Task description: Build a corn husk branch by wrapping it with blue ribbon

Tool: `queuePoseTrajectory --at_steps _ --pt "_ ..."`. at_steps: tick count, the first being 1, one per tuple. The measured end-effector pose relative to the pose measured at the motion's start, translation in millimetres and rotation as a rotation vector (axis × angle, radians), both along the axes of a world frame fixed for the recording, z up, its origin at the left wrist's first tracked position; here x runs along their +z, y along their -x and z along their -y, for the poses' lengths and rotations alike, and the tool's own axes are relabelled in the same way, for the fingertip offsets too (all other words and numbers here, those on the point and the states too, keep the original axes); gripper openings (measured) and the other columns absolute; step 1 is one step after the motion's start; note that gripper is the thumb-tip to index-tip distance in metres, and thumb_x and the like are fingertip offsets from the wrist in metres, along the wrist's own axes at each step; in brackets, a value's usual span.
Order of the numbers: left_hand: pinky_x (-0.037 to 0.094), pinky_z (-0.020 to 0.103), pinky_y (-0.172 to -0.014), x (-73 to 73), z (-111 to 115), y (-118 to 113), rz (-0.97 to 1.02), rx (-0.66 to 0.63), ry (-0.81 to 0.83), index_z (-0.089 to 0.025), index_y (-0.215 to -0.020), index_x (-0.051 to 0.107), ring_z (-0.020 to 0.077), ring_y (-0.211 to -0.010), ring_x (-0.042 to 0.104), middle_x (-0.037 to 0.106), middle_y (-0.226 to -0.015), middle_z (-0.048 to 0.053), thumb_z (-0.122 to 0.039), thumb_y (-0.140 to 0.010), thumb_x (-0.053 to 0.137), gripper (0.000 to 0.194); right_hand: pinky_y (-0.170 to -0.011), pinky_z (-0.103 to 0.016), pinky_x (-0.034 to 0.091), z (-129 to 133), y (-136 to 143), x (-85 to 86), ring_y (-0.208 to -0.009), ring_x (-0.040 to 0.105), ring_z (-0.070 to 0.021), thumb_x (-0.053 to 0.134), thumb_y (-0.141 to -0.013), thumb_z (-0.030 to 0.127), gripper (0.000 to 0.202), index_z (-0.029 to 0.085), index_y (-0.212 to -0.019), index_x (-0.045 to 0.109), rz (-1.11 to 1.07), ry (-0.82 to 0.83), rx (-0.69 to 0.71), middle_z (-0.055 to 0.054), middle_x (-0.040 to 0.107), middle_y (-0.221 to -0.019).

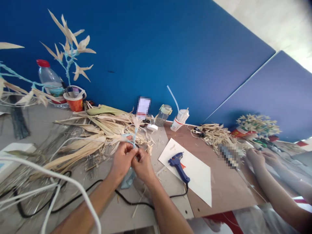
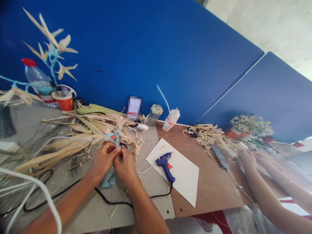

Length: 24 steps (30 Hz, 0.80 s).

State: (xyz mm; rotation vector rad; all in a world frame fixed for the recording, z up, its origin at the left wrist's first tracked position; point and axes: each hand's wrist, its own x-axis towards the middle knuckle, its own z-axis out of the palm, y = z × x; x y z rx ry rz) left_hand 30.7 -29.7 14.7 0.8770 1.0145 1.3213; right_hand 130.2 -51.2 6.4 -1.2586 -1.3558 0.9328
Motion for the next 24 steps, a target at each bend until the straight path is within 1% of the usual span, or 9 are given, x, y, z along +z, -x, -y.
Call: queuePoseTrajectory --at_steps 1,2,4,5,7,10,13,17,24 --pt "0.048 0.028 -0.083 1.4 2.0 -2.7 0.005 -0.019 -0.03 -0.02 -0.076 0.07 0.0194 -0.087 0.065 0.072 -0.083 0.001 -0.022 -0.06 0.083 0.02 -0.059 -0.025 0.038 -0.4 -0.1 0.1 -0.064 0.049 -0.013 0.057 -0.071 0.021 0.005 0.021 -0.075 0.056 -0.038 -0.017 0.008 0.002 0.057 -0.07" --pt "0.048 0.031 -0.09 3.3 3.8 -4.4 0.048 -0.087 -0.021 -0.02 -0.082 0.072 0.0226 -0.096 0.065 0.074 -0.09 0.003 -0.023 -0.061 0.082 0.024 -0.06 -0.025 0.039 -0.9 -0.6 0.5 -0.065 0.05 -0.0132 0.058 -0.071 0.022 0.006 0.021 -0.076 0.056 -0.081 -0.022 0.018 0.001 0.058 -0.072" --pt "0.045 0.037 -0.099 7.2 6.2 -4.3 0.183 -0.245 0.064 -0.018 -0.09 0.074 0.0272 -0.109 0.063 0.075 -0.101 0.008 -0.029 -0.064 0.08 0.029 -0.056 -0.024 0.037 -1.8 -2.2 1.7 -0.06 0.047 -0.0118 0.059 -0.07 0.024 0.007 0.021 -0.071 0.053 -0.168 0.017 0.049 0.003 0.055 -0.066" --pt "0.044 0.039 -0.102 8.6 6.5 -2.8 0.259 -0.292 0.115 -0.016 -0.092 0.075 0.0284 -0.113 0.062 0.075 -0.104 0.011 -0.031 -0.066 0.078 0.03 -0.054 -0.024 0.035 -2.2 -3.2 2.4 -0.056 0.044 -0.0108 0.06 -0.069 0.025 0.011 0.021 -0.068 0.049 -0.21 0.051 0.068 0.004 0.052 -0.062" --pt "0.044 0.041 -0.103 9.6 5.2 1.3 0.358 -0.335 0.175 -0.015 -0.095 0.075 0.0296 -0.117 0.061 0.075 -0.108 0.013 -0.03 -0.069 0.076 0.031 -0.051 -0.023 0.032 -2.3 -4.8 3.7 -0.051 0.041 -0.0095 0.061 -0.068 0.026 0.017 0.022 -0.064 0.044 -0.287 0.114 0.108 0.007 0.048 -0.056" --pt "0.046 0.037 -0.101 8.5 1.7 6.0 0.406 -0.346 0.202 -0.015 -0.098 0.076 0.0281 -0.119 0.06 0.075 -0.11 0.013 -0.024 -0.069 0.074 0.03 -0.05 -0.023 0.034 -1.8 -5.7 5.3 -0.048 0.043 -0.0094 0.062 -0.066 0.025 0.019 0.023 -0.062 0.044 -0.388 0.154 0.134 0.007 0.049 -0.053" --pt "0.049 0.032 -0.096 8.9 0.6 7.1 0.387 -0.339 0.213 -0.015 -0.099 0.077 0.0263 -0.116 0.062 0.075 -0.111 0.012 -0.021 -0.07 0.075 0.03 -0.05 -0.023 0.038 -1.2 -5.1 6.2 -0.047 0.046 -0.0098 0.064 -0.066 0.024 0.02 0.022 -0.061 0.045 -0.456 0.164 0.138 0.007 0.052 -0.051" --pt "0.051 0.036 -0.094 11.6 2.7 7.8 0.4 -0.401 0.207 -0.015 -0.096 0.077 0.0282 -0.112 0.065 0.075 -0.11 0.014 -0.022 -0.07 0.078 0.026 -0.05 -0.023 0.04 -0.9 -4.3 6.3 -0.047 0.048 -0.0104 0.068 -0.066 0.024 0.022 0.022 -0.06 0.047 -0.479 0.176 0.134 0.006 0.053 -0.05" --pt "0.051 0.035 -0.096 12.2 1.9 11.4 0.511 -0.429 0.236 -0.014 -0.09 0.078 0.0274 -0.114 0.064 0.075 -0.112 0.013 -0.011 -0.072 0.07 0.019 -0.048 -0.023 0.041 -0.8 -5.6 5.5 -0.044 0.047 -0.0094 0.073 -0.066 0.028 0.027 0.022 -0.061 0.047 -0.524 0.189 0.167 0.007 0.053 -0.049"
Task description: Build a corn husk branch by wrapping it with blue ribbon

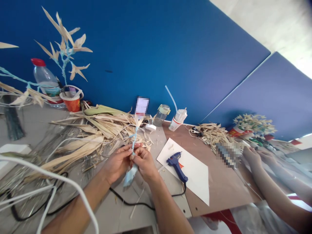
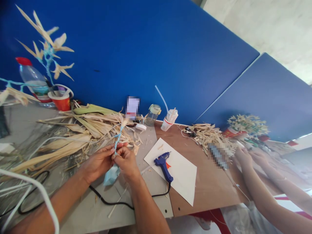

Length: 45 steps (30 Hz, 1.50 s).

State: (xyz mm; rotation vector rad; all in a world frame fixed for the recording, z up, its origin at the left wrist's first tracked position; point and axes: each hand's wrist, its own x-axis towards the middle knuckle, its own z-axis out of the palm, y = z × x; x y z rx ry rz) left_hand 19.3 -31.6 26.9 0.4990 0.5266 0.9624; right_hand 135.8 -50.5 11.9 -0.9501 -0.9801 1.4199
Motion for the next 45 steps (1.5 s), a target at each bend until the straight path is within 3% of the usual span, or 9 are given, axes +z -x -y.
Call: queuePoseTrajectory --at_steps 7,14,22,26,33,40,45 --pt "0.053 0.037 -0.093 -2.1 -1.1 1.7 0.009 0.007 0.026 -0.015 -0.09 0.076 0.0276 -0.111 0.065 0.076 -0.104 0.013 -0.017 -0.073 0.071 0.018 -0.048 -0.023 0.038 1.4 0.8 3.8 -0.046 0.046 -0.0097 0.069 -0.064 0.027 0.023 0.022 -0.06 0.046 0.085 -0.002 -0.001 0.006 0.054 -0.05" --pt "0.054 0.026 -0.076 5.3 3.2 5.9 -0.207 0.083 -0.049 -0.014 -0.085 0.076 0.0219 -0.094 0.069 0.076 -0.09 0.009 -0.022 -0.071 0.078 0.016 -0.051 -0.023 0.037 2.0 0.6 8.8 -0.051 0.046 -0.01 0.063 -0.063 0.025 0.02 0.022 -0.058 0.044 0.168 -0.047 -0.008 0.005 0.053 -0.055" --pt "0.054 0.033 -0.084 -0.9 4.9 3.2 -0.066 -0.161 -0.011 -0.016 -0.089 0.074 0.0258 -0.1 0.067 0.074 -0.092 0.01 -0.051 -0.072 0.076 0.039 -0.053 -0.023 0.039 1.8 -3.5 8.0 -0.051 0.045 -0.0093 0.067 -0.064 0.026 0.023 0.021 -0.061 0.045 0.118 -0.037 -0.002 0.006 0.051 -0.056" --pt "0.055 0.031 -0.082 1.4 3.1 1.8 0.008 -0.167 0.045 -0.02 -0.098 0.072 0.0234 -0.101 0.067 0.074 -0.101 0.009 -0.043 -0.076 0.075 0.032 -0.048 -0.023 0.039 3.5 -3.9 8.6 -0.048 0.044 -0.0095 0.074 -0.063 0.031 0.028 0.022 -0.061 0.047 0.037 0.003 0.046 0.006 0.052 -0.053" --pt "0.056 0.026 -0.068 7.4 -1.3 3.3 0.038 0.124 -0.002 -0.02 -0.1 0.073 0.0194 -0.083 0.07 0.076 -0.09 0.006 -0.016 -0.072 0.077 0.029 -0.043 -0.023 0.041 7.4 -0.6 16.3 -0.04 0.045 -0.0085 0.082 -0.059 0.041 0.039 0.022 -0.062 0.048 -0.112 0.067 0.154 0.006 0.055 -0.052" --pt "0.052 0.019 -0.049 3.1 -3.4 5.5 -0.004 0.057 0.022 -0.013 -0.089 0.074 0.0103 -0.056 0.063 0.074 -0.079 0.006 -0.007 -0.069 0.077 0.022 -0.042 -0.022 0.042 9.6 1.1 19.6 -0.04 0.045 -0.0071 0.086 -0.054 0.041 0.041 0.02 -0.062 0.052 -0.166 0.128 0.224 0.005 0.059 -0.056" --pt "0.051 0.019 -0.044 3.2 -1.4 6.1 0.004 0.019 0.031 -0.013 -0.088 0.076 0.0104 -0.053 0.061 0.074 -0.082 0.007 -0.012 -0.067 0.08 0.021 -0.045 -0.022 0.043 9.1 1.3 17.4 -0.04 0.046 -0.0072 0.086 -0.055 0.042 0.041 0.02 -0.062 0.051 -0.156 0.125 0.266 0.005 0.058 -0.055"
